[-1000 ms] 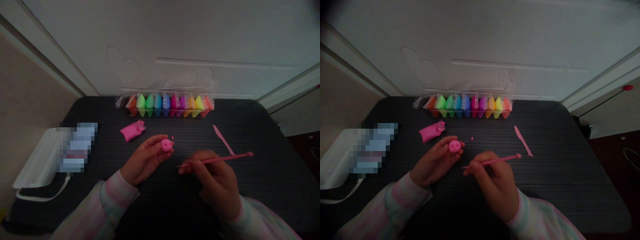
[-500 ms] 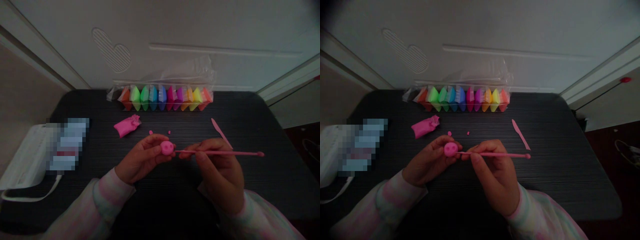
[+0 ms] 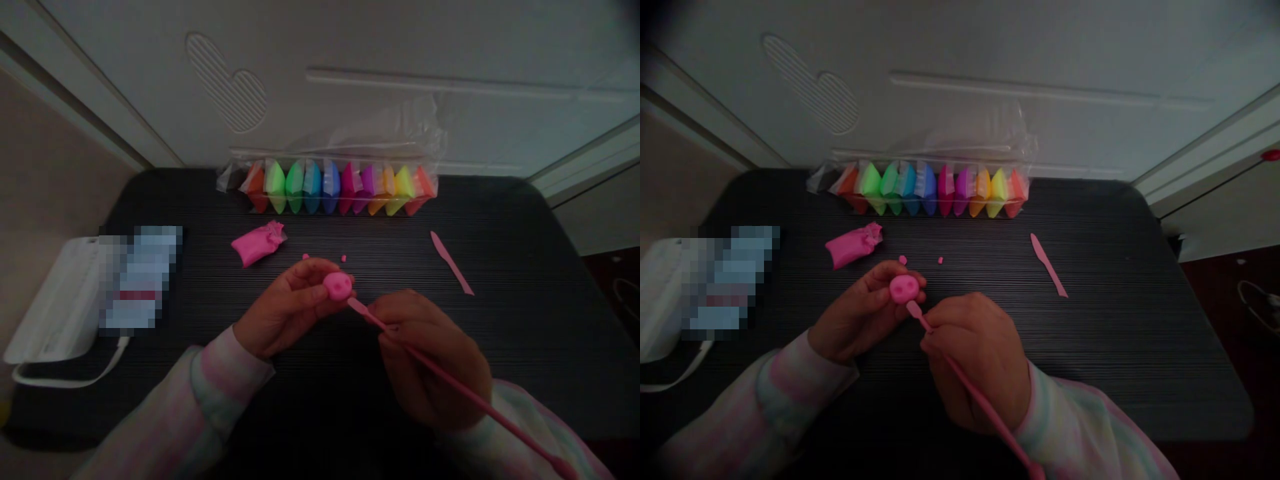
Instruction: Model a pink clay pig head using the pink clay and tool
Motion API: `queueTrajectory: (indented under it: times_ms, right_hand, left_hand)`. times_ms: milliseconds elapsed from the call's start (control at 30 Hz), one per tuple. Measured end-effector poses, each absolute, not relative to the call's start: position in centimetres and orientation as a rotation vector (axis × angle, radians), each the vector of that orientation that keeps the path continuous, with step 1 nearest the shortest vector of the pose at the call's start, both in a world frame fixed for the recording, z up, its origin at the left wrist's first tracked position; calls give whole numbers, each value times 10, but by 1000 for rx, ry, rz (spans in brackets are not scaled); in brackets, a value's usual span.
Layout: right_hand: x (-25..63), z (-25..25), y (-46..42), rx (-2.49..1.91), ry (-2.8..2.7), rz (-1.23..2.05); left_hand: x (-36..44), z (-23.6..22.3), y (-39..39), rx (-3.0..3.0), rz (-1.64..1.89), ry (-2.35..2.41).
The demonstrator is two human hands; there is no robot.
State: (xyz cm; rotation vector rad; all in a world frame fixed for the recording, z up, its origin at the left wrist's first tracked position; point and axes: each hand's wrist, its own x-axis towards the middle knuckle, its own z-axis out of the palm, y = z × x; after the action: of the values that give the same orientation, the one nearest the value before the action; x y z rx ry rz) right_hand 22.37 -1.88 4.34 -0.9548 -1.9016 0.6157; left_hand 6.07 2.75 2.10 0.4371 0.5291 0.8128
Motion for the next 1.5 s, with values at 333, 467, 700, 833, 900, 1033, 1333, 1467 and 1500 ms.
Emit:
queueTrajectory:
  times_ms: [333, 467, 700, 833, 900, 1033, 1333, 1467, 1500]
  right_hand:
    - [226, 44, -18, -961, -1910, 615]
    - [227, 42, -18, -927, -1883, 601]
    - [224, 43, -15, -890, -1900, 512]
    - [224, 45, -14, -895, -1914, 512]
    - [224, 45, -15, -894, -1914, 529]
    - [225, 45, -17, -929, -1849, 584]
    - [225, 45, -18, -941, -1827, 594]
    - [225, 47, -19, -1002, -1859, 584]
    - [225, 47, -19, -1003, -1862, 578]
  left_hand:
    - [60, 21, 28, 462, 812, 524]
    - [61, 20, 28, 479, 813, 499]
    - [61, 19, 29, 512, 813, 471]
    - [62, 19, 29, 516, 814, 483]
    - [62, 19, 29, 520, 815, 473]
    - [61, 18, 29, 530, 815, 459]
    - [62, 17, 28, 560, 802, 473]
    - [62, 17, 28, 560, 810, 475]
    - [62, 17, 28, 563, 810, 477]
